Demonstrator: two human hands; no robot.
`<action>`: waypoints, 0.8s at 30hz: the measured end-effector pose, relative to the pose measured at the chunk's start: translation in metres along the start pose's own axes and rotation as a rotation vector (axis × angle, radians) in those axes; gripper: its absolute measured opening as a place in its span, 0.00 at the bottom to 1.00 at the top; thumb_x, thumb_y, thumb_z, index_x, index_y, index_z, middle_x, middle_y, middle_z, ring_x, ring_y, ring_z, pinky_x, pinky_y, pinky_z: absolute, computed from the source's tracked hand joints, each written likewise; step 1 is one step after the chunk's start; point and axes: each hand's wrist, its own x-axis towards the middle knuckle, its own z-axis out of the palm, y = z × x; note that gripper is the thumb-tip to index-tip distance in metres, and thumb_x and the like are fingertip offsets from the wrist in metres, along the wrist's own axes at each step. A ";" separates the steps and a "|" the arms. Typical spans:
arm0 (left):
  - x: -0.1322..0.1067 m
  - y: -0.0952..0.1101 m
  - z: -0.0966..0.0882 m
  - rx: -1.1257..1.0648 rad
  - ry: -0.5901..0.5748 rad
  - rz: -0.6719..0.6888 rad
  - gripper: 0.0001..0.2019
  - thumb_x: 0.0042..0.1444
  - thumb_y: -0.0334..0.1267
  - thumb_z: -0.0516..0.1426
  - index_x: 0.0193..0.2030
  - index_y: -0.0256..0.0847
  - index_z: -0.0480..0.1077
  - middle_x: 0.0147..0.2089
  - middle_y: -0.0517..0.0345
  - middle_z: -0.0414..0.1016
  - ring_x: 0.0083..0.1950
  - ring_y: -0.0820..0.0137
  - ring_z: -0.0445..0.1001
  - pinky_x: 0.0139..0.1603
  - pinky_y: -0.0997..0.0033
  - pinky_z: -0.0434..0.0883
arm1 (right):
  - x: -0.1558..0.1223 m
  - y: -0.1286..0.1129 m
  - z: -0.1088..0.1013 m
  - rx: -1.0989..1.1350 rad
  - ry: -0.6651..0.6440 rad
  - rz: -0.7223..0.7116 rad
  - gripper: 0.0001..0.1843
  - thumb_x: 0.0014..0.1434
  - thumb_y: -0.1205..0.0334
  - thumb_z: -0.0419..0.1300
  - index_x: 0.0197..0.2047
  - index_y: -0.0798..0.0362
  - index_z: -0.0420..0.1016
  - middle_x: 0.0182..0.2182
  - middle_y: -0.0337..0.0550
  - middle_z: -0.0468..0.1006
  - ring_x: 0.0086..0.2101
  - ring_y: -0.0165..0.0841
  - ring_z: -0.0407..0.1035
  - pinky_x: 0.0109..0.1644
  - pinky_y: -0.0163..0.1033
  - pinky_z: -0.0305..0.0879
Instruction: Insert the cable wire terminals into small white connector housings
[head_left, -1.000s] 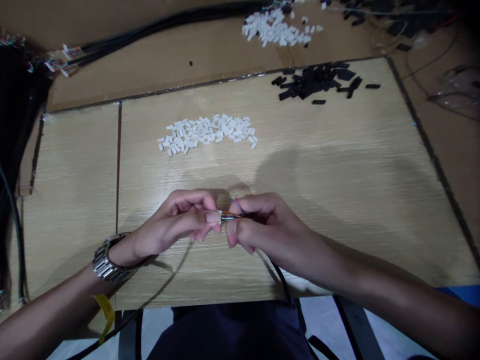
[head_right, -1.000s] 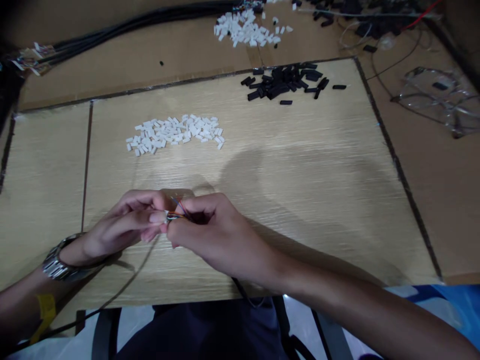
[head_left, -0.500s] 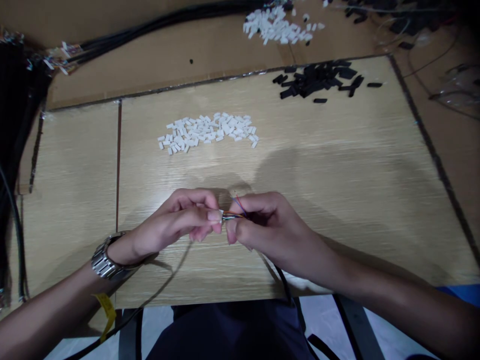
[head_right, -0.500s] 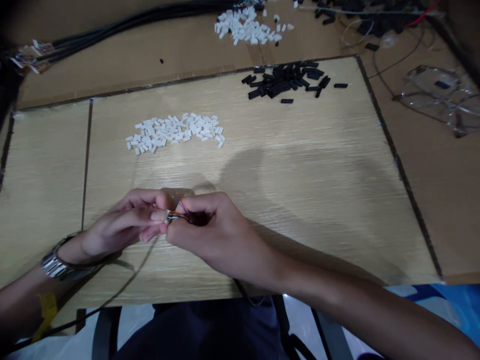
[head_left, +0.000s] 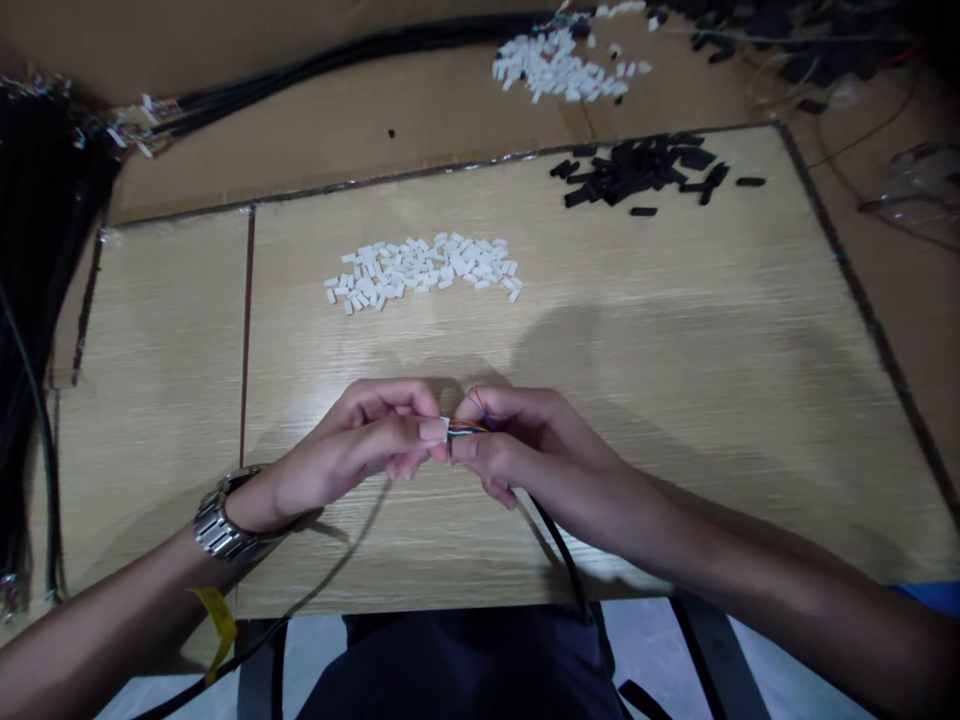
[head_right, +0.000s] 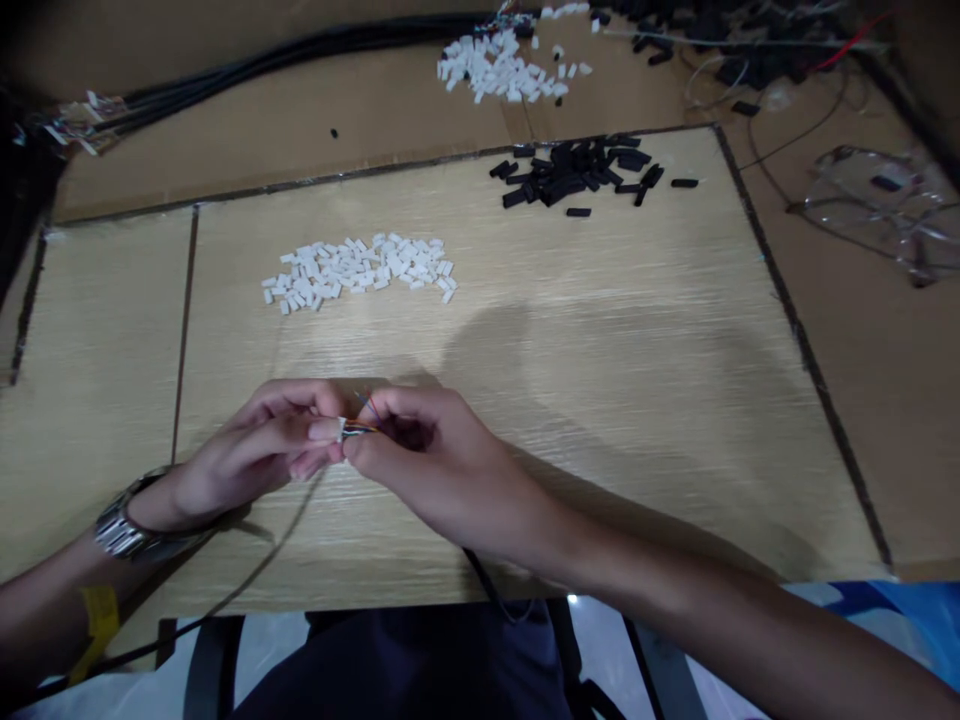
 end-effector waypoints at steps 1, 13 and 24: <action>-0.001 -0.001 0.000 0.022 0.018 0.032 0.10 0.61 0.39 0.58 0.30 0.37 0.73 0.20 0.64 0.64 0.22 0.78 0.60 0.23 0.76 0.57 | 0.000 0.000 0.000 0.038 0.008 0.013 0.07 0.58 0.63 0.60 0.30 0.54 0.69 0.22 0.30 0.62 0.20 0.22 0.56 0.22 0.31 0.54; -0.008 -0.012 0.005 0.168 0.131 0.144 0.11 0.63 0.41 0.57 0.32 0.38 0.69 0.24 0.61 0.66 0.24 0.75 0.61 0.25 0.73 0.58 | 0.001 -0.002 0.001 0.063 0.060 0.021 0.04 0.57 0.65 0.60 0.31 0.54 0.71 0.25 0.33 0.68 0.20 0.22 0.62 0.21 0.29 0.66; -0.008 -0.010 0.006 0.179 0.164 0.161 0.10 0.62 0.40 0.57 0.31 0.38 0.70 0.24 0.61 0.67 0.24 0.76 0.61 0.25 0.76 0.59 | -0.001 0.007 -0.001 0.088 0.086 -0.099 0.03 0.59 0.64 0.60 0.33 0.53 0.70 0.29 0.35 0.68 0.25 0.25 0.63 0.20 0.28 0.67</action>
